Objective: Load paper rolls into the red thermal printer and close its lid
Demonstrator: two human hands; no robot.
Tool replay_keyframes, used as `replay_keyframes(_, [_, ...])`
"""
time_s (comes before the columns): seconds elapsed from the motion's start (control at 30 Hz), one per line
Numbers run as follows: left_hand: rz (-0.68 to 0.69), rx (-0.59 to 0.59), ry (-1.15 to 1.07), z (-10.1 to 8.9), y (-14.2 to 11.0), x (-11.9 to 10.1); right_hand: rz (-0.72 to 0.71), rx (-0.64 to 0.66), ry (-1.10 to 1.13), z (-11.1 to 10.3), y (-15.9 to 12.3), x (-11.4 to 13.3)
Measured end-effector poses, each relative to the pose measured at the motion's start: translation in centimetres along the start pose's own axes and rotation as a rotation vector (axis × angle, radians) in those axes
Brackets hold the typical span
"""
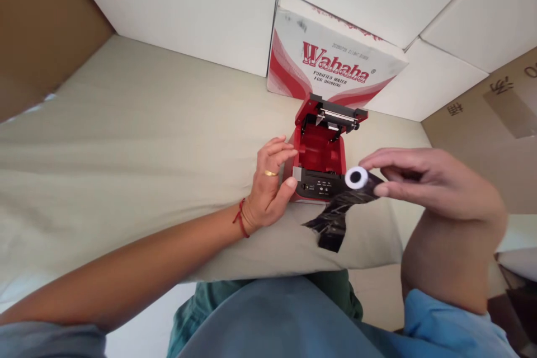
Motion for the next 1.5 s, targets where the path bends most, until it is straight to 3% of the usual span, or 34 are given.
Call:
replay_keyframes(0.1, [0.02, -0.001, 0.024, -0.1, 0.0, -0.1, 0.013, 0.039, -0.142, 2.9, 3.6, -0.1])
replay_keyframes(0.17, [0.07, 0.013, 0.048, -0.2, 0.0, -0.4, 0.054, -0.03, -0.312, 4.7, 5.3, -0.2])
replay_keyframes(0.37, [0.235, 0.148, 0.13, -0.5, -0.4, -1.2, 0.095, 0.005, -0.593, 8.1, 7.2, 0.6])
replay_keyframes(0.67, [0.327, 0.105, 0.17, 0.2, -0.5, -2.0, 0.175, -0.049, -0.658, 8.6, 8.9, 0.0])
replay_keyframes(0.97, [0.308, 0.142, 0.193, 0.3, -0.7, -2.1, 0.202, 0.102, -0.918, 9.1, 9.5, 2.0])
replay_keyframes(1.23, [0.421, 0.042, 0.287, 0.2, -0.3, -2.2, 0.243, 0.116, -0.856, 8.8, 9.2, 2.3])
replay_keyframes(1.5, [0.447, 0.048, 0.298, 0.2, -0.2, -2.2, 0.26, 0.072, -0.786, 8.7, 9.2, 1.5])
Point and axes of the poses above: each hand's wrist, its own y-axis towards the middle knuckle, its own z-axis out of the palm, x = y × z, the point moved 1 cm from there along y, towards the middle knuckle, and after that the axes turned 4 degrees about -y, right-handed, at the moved point
